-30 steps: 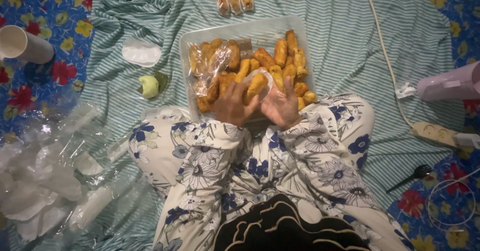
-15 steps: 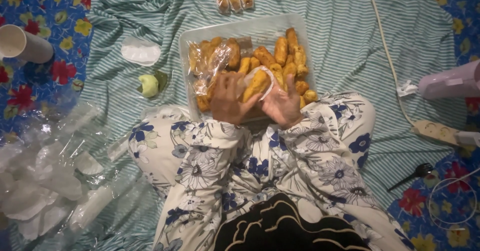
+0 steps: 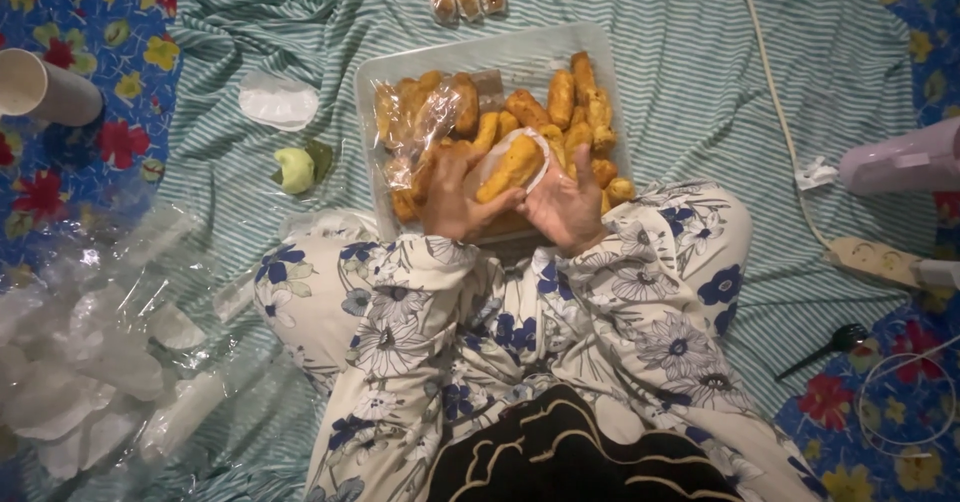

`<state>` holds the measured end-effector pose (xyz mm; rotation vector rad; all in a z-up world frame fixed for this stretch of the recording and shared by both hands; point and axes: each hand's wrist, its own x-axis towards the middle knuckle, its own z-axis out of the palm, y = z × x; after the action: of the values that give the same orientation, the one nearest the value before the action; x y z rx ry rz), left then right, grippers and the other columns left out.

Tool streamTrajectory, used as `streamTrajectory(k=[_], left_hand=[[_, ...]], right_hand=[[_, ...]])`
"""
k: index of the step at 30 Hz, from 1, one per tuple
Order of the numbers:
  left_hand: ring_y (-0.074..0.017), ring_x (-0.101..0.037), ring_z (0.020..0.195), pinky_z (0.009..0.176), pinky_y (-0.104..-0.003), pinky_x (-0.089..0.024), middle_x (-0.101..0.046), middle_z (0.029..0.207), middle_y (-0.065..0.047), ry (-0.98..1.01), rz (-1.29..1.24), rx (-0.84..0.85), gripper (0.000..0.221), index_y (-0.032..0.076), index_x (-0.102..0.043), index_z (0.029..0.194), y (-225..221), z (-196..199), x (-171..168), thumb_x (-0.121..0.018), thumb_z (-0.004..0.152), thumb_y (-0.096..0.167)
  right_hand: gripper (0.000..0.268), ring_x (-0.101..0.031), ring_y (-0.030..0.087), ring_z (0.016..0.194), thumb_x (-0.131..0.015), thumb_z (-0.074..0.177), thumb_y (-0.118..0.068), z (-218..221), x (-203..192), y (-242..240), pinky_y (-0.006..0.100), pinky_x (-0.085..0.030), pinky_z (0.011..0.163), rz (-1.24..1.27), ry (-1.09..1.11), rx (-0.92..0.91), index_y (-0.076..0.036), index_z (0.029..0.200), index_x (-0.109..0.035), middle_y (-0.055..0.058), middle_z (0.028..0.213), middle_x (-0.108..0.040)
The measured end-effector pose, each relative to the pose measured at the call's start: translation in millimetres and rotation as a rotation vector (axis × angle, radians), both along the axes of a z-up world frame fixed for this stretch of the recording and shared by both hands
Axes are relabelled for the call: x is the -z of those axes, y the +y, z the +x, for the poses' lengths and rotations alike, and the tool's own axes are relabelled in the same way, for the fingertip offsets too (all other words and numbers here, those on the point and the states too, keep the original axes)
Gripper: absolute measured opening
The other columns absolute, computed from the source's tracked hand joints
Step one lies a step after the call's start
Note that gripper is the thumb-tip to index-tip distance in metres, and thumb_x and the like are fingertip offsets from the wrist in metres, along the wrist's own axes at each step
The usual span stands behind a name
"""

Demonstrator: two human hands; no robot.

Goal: A person is sitting on the floor and individually wrapping pieces of fried food into small plastic bags.

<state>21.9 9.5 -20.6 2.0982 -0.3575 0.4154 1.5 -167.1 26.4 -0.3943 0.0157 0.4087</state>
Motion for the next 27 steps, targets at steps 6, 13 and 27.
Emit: streamTrajectory(k=[6, 13, 27], left_hand=[[-0.0255, -0.069, 0.104, 0.094, -0.035, -0.057, -0.063, 0.106, -0.001, 0.055, 0.044, 0.040, 0.075, 0.031, -0.070, 0.128, -0.2, -0.4, 19.5, -0.098, 0.061, 0.051], [-0.0299, -0.068, 0.103, 0.088, -0.038, -0.057, -0.060, 0.112, -0.006, -0.061, 0.154, 0.146, 0.062, 0.021, -0.067, 0.129, -1.4, -9.0, -2.3, -0.091, 0.074, 0.037], [-0.0231, -0.072, 0.095, 0.084, -0.032, -0.057, -0.067, 0.107, -0.004, -0.121, -0.028, 0.253, 0.051, 0.022, -0.072, 0.131, 18.5, 8.6, -6.4, -0.079, 0.081, 0.018]], right_hand=[[0.083, -0.064, 0.029, 0.119, -0.044, 0.089, -0.077, -1.4, -8.3, 3.2, 0.038, -0.061, 0.087, 0.005, -0.031, 0.035, -0.025, 0.154, -0.037, 0.010, 0.148, -0.054], [0.073, -0.053, 0.036, 0.137, -0.040, 0.094, -0.073, -2.5, -7.4, -1.7, 0.051, -0.057, 0.096, 0.022, -0.095, 0.047, -0.030, 0.153, -0.038, 0.015, 0.158, -0.043], [0.083, -0.056, 0.036, 0.135, -0.056, 0.087, 0.003, 4.2, 3.8, -5.9, 0.055, -0.051, 0.107, -0.192, -0.065, 0.088, -0.024, 0.160, -0.026, 0.018, 0.160, -0.042]])
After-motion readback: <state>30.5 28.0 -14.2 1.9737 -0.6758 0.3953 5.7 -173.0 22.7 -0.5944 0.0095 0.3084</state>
